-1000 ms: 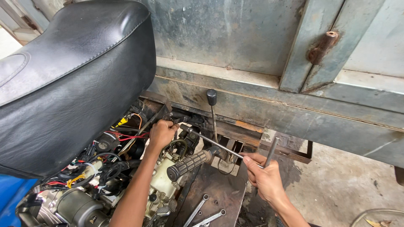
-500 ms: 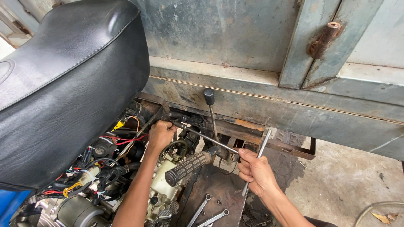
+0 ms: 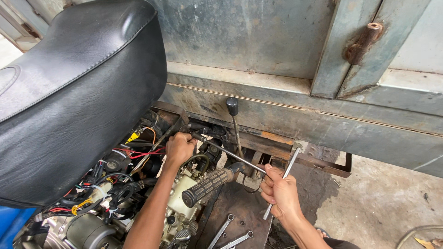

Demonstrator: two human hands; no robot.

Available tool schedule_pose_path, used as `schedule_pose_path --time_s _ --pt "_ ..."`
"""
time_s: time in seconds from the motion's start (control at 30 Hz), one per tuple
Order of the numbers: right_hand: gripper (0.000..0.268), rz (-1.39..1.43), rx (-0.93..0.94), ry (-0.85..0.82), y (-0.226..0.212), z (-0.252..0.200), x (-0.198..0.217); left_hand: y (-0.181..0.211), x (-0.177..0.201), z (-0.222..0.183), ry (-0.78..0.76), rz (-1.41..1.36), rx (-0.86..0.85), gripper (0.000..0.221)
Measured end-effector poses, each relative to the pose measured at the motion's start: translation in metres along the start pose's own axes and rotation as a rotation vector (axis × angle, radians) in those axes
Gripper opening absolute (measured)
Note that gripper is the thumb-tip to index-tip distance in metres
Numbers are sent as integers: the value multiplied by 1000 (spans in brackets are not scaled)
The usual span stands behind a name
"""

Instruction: The person works on the engine of a small motorcycle, handling wires and electrical connectors by hand, then using a long socket tool and a wrench to tighten or loosen bolts on various parts of the engine and transmission assembly.

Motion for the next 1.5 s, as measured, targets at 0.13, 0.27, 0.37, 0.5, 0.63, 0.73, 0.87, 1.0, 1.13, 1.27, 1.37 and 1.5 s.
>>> schedule_pose_path --time_s 0.13,0.27,0.37,0.5,0.63,0.73,0.87,1.0,1.13,1.27,1.37,1.5 --pt "15 -1 61 -35 4 5 6 -5 -6 6 -4 38 28 34" --pt "26 -21 53 -21 -2 1 1 5 2 -5 -12 16 57 36" --pt "24 12 54 -43 0 1 2 -1 -1 0 -24 40 54 40" --pt "29 -457 481 -242 8 0 12 -4 -4 9 -15 57 -5 33" --pt "28 -287 365 -217 11 10 16 -3 -2 4 -11 47 31 38" --pt "28 -268 321 -211 -4 2 5 4 7 -8 -42 34 62 38" --pt "35 -289 116 -121 -26 -13 8 15 17 -26 -110 -7 97 42" --pt "40 -329 40 -47 -50 -24 52 -12 -13 13 -34 86 9 32" --pt "46 -441 342 -8 -83 -75 120 -10 -3 2 3 105 -72 32" --pt "54 -528 529 -73 -79 -96 217 -4 25 -24 30 36 -200 29" --pt "45 -320 508 -148 -53 -87 248 18 67 -80 -24 48 -160 48" --pt "41 -196 329 -145 -32 -64 296 26 109 -162 -136 15 -46 42"
Point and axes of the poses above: each hand's wrist, its own z-axis towards the middle knuckle, its own x-axis out of the back of the hand, y = z × x, the point moved 3 cm from there along z, towards the middle knuckle, and after that the axes turned 11 degrees about x, right-handed, at the moved point
